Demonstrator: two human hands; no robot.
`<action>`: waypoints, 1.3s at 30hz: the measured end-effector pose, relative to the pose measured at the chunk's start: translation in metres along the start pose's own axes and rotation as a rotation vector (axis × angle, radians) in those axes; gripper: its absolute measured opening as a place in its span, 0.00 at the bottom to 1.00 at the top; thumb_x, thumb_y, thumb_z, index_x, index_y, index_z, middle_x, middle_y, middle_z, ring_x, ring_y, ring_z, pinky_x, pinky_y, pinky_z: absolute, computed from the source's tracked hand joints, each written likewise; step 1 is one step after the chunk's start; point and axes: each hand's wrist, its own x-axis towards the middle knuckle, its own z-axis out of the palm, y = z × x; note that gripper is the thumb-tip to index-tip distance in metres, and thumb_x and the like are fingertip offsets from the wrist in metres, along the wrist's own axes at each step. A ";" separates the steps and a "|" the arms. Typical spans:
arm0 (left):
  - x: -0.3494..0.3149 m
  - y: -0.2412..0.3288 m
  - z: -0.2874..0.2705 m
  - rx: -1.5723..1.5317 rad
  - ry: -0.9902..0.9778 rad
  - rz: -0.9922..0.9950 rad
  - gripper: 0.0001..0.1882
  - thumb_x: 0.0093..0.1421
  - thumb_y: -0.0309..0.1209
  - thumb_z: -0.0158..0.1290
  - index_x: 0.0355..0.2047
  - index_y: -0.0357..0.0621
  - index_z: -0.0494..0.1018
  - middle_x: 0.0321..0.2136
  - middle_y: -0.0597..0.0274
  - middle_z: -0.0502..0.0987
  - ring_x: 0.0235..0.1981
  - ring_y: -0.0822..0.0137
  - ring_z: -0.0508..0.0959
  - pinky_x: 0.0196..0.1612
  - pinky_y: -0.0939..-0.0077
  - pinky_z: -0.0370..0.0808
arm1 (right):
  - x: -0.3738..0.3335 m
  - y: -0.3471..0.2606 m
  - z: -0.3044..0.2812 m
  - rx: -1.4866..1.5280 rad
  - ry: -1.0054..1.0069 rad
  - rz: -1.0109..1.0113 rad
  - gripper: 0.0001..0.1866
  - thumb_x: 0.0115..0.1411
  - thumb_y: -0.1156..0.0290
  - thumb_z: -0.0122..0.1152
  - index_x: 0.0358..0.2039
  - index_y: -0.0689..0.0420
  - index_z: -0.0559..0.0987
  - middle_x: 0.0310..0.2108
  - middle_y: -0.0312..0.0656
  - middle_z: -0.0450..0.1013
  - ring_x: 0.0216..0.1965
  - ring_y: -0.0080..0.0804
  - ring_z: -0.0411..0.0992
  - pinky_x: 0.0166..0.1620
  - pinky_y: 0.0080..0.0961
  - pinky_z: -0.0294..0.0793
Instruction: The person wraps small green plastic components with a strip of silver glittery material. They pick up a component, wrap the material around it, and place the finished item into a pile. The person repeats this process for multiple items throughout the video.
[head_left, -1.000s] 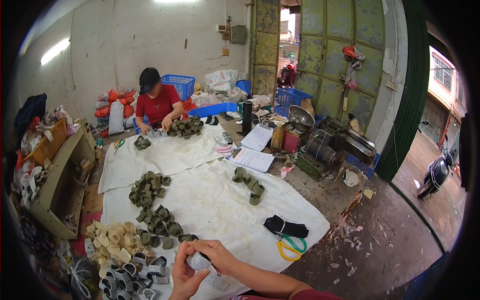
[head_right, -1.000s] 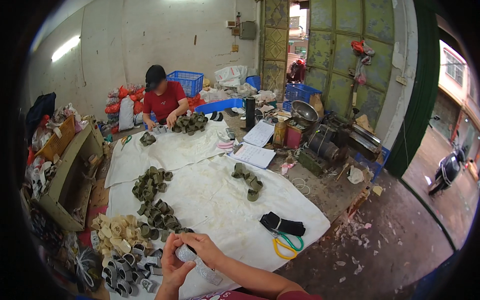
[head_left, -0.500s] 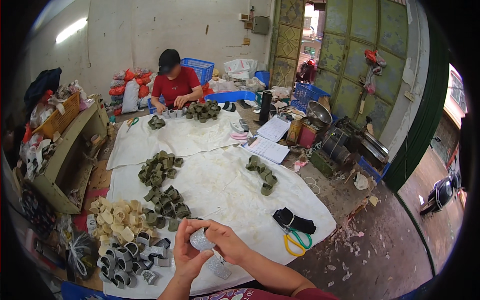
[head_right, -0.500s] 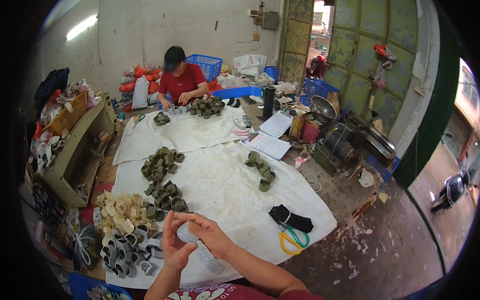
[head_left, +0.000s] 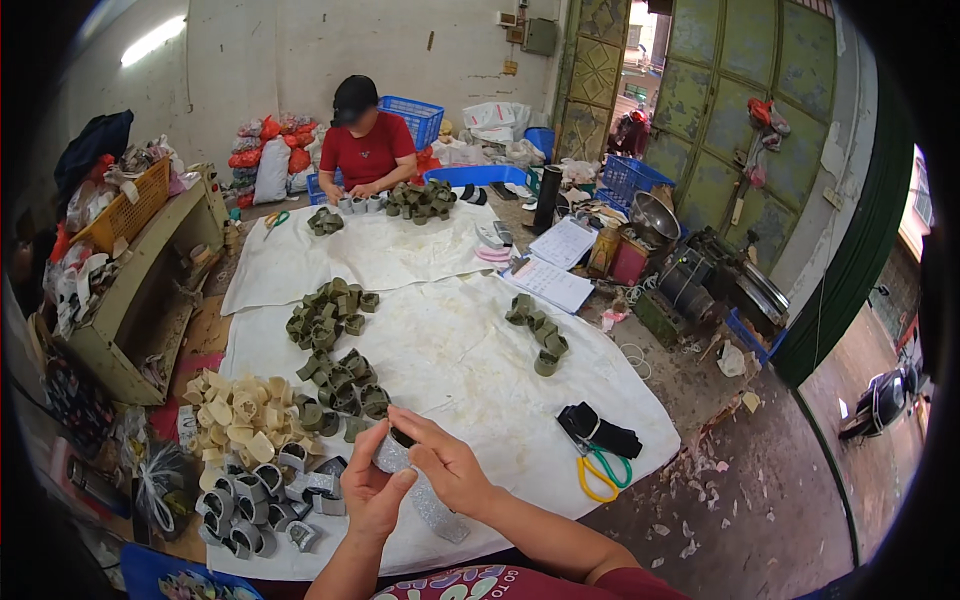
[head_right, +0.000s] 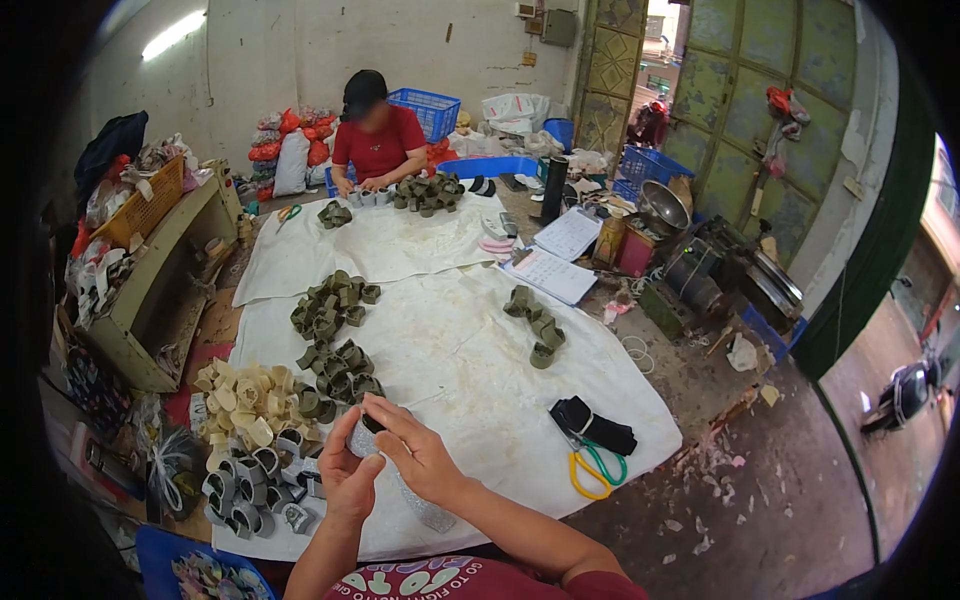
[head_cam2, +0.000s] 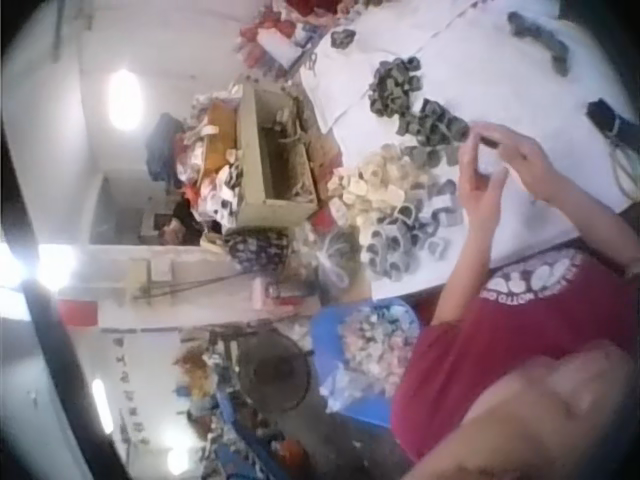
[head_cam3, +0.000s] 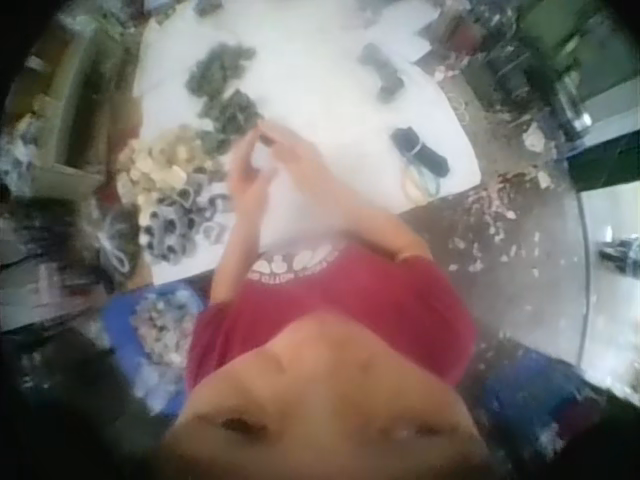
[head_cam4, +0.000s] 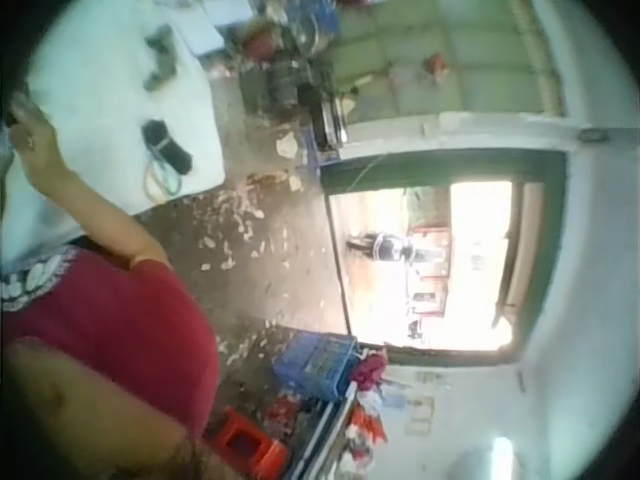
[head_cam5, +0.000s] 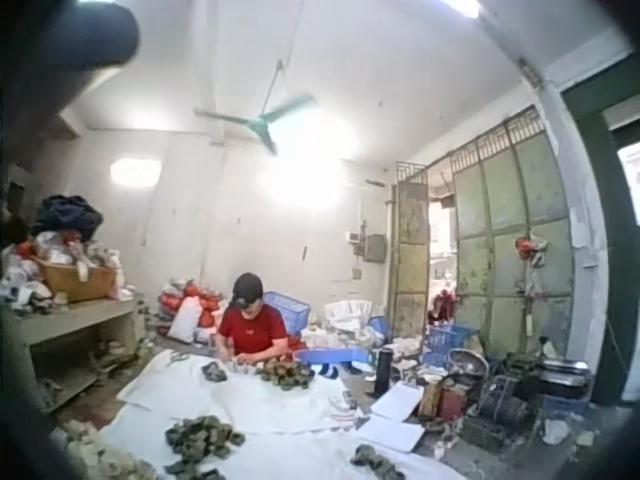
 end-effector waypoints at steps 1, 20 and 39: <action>0.000 0.000 0.002 -0.003 0.013 -0.009 0.38 0.47 0.16 0.60 0.60 0.39 0.61 0.55 0.59 0.66 0.57 0.67 0.65 0.59 0.69 0.62 | -0.001 0.004 -0.001 -0.124 0.003 -0.057 0.23 0.67 0.69 0.47 0.61 0.60 0.64 0.63 0.43 0.59 0.58 0.27 0.61 0.56 0.23 0.64; 0.000 0.020 -0.012 -0.632 -0.202 -0.402 0.54 0.48 0.20 0.59 0.68 0.56 0.38 0.55 0.49 0.62 0.50 0.56 0.74 0.45 0.54 0.79 | -0.003 0.003 -0.009 0.361 -0.277 0.333 0.19 0.67 0.58 0.47 0.48 0.59 0.76 0.54 0.42 0.68 0.55 0.31 0.65 0.57 0.28 0.62; -0.010 -0.003 0.006 0.333 -0.085 0.110 0.40 0.48 0.20 0.59 0.62 0.35 0.56 0.60 0.48 0.60 0.61 0.57 0.61 0.61 0.63 0.60 | -0.004 -0.002 0.001 0.224 0.261 0.150 0.09 0.58 0.74 0.62 0.40 0.59 0.80 0.41 0.38 0.74 0.42 0.23 0.70 0.44 0.19 0.70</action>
